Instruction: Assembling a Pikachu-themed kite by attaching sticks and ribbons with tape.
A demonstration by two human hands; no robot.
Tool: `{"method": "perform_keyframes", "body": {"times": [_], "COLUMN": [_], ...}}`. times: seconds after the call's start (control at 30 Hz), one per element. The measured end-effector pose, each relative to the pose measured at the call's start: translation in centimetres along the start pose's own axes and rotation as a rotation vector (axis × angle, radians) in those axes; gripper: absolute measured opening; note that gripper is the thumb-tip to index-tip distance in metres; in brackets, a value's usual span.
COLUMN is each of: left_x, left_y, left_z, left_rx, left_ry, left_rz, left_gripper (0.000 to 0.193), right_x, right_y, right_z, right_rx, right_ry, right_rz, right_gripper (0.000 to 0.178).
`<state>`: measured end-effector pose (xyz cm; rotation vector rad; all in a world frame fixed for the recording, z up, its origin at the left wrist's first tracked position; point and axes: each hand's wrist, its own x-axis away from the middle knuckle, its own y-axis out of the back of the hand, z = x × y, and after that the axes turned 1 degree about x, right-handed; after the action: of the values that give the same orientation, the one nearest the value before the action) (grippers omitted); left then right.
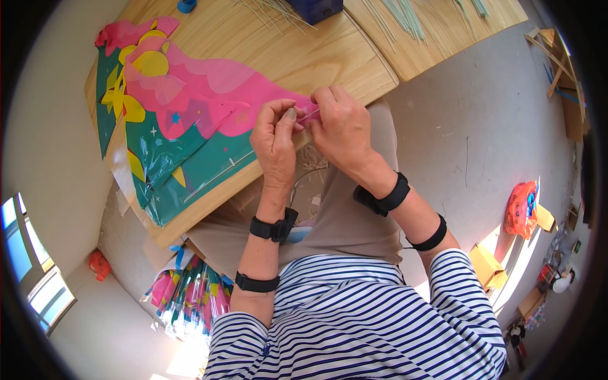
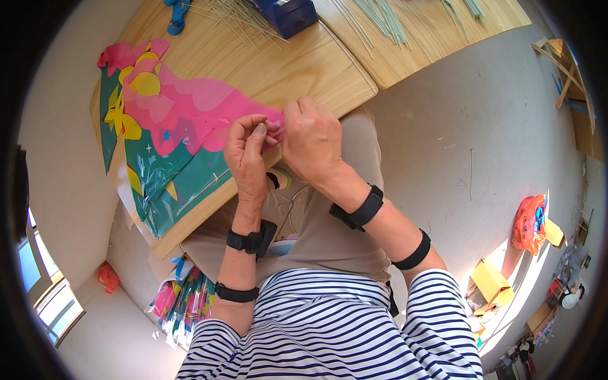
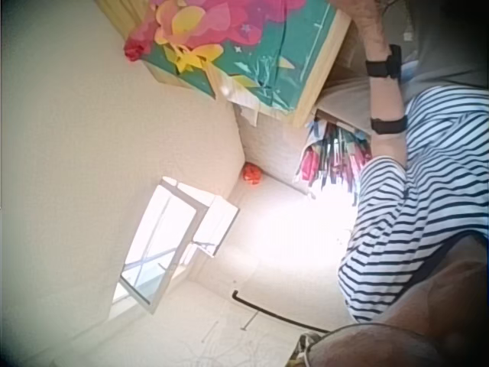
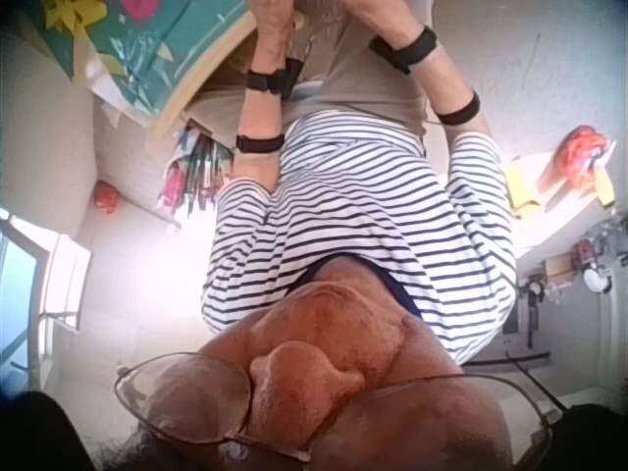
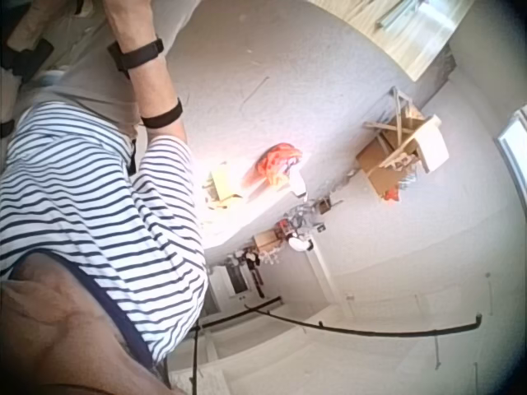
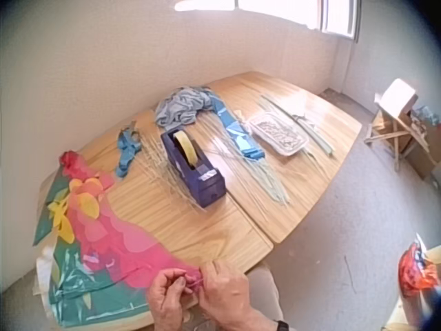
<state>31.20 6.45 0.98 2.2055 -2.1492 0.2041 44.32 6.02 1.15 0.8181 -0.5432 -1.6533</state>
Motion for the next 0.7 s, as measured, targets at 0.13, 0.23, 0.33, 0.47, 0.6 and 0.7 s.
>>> {"method": "perform_keyframes", "body": {"times": [0.13,0.23,0.33,0.47,0.6,0.7], "left_x": [0.0,0.0,0.0,0.0,-0.1,-0.2], "left_y": [0.0,-0.1,-0.1,0.0,-0.2,-0.4], "left_z": [0.2,0.3,0.1,0.5,1.2,1.2], "left_rx": [-0.002,-0.005,-0.013,-0.024,-0.063,-0.093], "left_ry": [-0.002,-0.001,0.002,-0.013,-0.096,-0.101], "left_rz": [-0.006,-0.006,-0.009,-0.009,-0.018,-0.023], "left_gripper": [0.014,0.014,0.013,0.014,0.019,0.023], "right_x": [0.0,0.0,0.1,0.2,0.3,0.3], "right_y": [-0.1,-0.2,-0.2,0.1,0.1,0.3], "right_z": [0.0,-0.3,-0.5,-0.7,-1.0,-1.0], "right_rx": [-0.022,-0.043,-0.047,-0.046,-0.038,-0.038], "right_ry": [-0.022,-0.002,-0.039,-0.074,-0.078,-0.099], "right_rz": [-0.024,-0.070,-0.073,-0.084,-0.073,-0.055], "right_gripper": [0.019,0.013,0.012,0.012,0.010,0.008]}}
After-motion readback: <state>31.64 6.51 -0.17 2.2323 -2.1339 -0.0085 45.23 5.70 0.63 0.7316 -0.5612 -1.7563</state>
